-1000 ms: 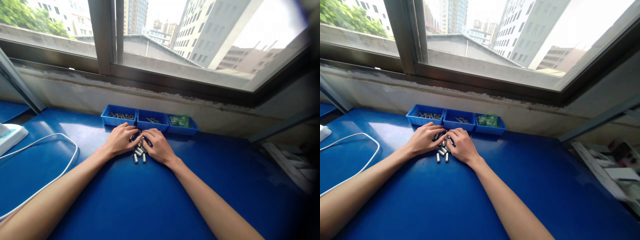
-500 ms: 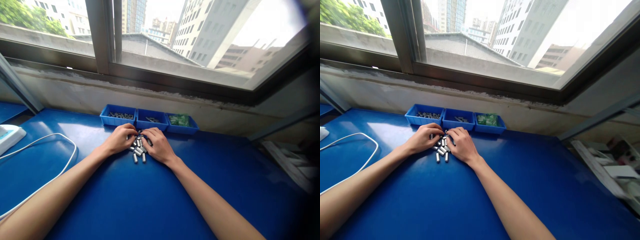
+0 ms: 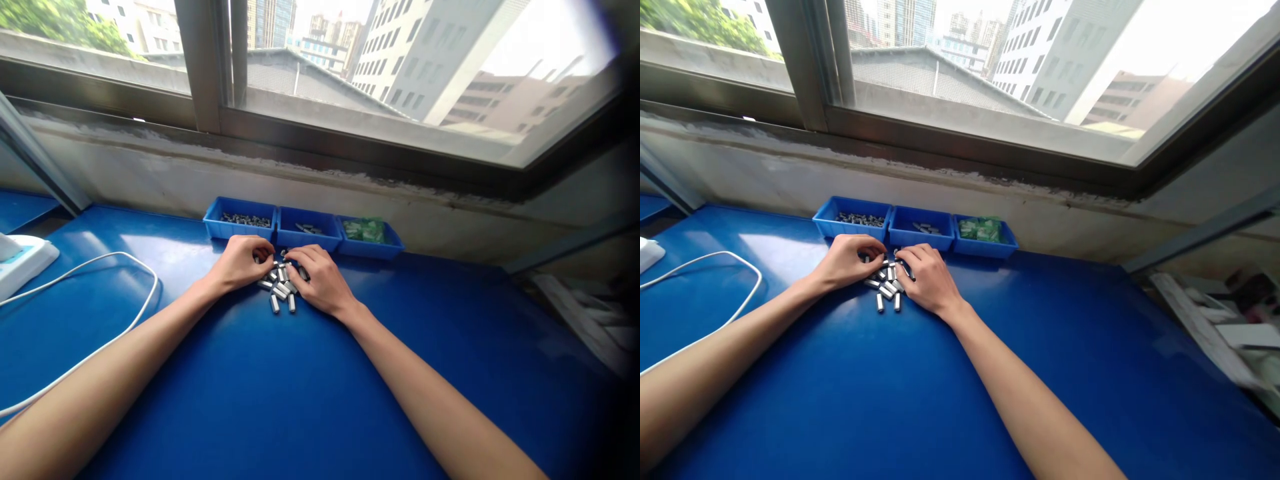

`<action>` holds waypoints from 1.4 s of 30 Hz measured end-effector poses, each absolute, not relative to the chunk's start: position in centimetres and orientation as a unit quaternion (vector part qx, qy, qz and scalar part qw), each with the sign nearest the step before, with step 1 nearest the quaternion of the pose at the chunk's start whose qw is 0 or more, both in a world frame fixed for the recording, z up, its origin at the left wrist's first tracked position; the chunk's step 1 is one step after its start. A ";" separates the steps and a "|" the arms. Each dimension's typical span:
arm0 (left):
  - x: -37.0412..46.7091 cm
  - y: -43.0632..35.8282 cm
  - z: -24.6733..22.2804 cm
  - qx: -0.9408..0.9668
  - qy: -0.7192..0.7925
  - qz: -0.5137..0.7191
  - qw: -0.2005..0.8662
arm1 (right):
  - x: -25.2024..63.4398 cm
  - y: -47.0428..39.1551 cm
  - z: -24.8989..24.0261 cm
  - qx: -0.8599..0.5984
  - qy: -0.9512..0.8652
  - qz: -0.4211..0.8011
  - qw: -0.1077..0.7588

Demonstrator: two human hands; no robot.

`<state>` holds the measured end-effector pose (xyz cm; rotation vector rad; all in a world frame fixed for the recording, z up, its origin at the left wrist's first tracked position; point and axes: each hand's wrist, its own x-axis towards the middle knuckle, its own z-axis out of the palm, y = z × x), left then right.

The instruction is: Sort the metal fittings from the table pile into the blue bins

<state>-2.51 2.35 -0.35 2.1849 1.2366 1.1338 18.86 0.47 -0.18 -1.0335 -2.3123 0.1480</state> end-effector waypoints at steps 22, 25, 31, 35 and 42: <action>-3.3 2.8 -0.7 0.618 0.465 0.500 0.391 | 18.9 0.4 0.0 -0.381 -0.876 0.063 0.288; -3.5 2.8 -0.4 0.556 0.437 0.554 0.439 | 18.9 0.4 0.0 -0.382 -0.876 0.063 0.288; -3.8 3.0 -0.3 0.459 0.387 0.627 0.496 | 18.9 0.5 0.0 -0.381 -0.874 0.063 0.294; -3.4 2.8 -0.1 0.452 0.411 0.667 0.427 | 18.9 0.5 -0.1 -0.380 -0.875 0.061 0.293; -3.1 2.7 0.0 0.463 0.451 0.687 0.333 | 18.9 0.5 -0.3 -0.383 -0.873 0.061 0.294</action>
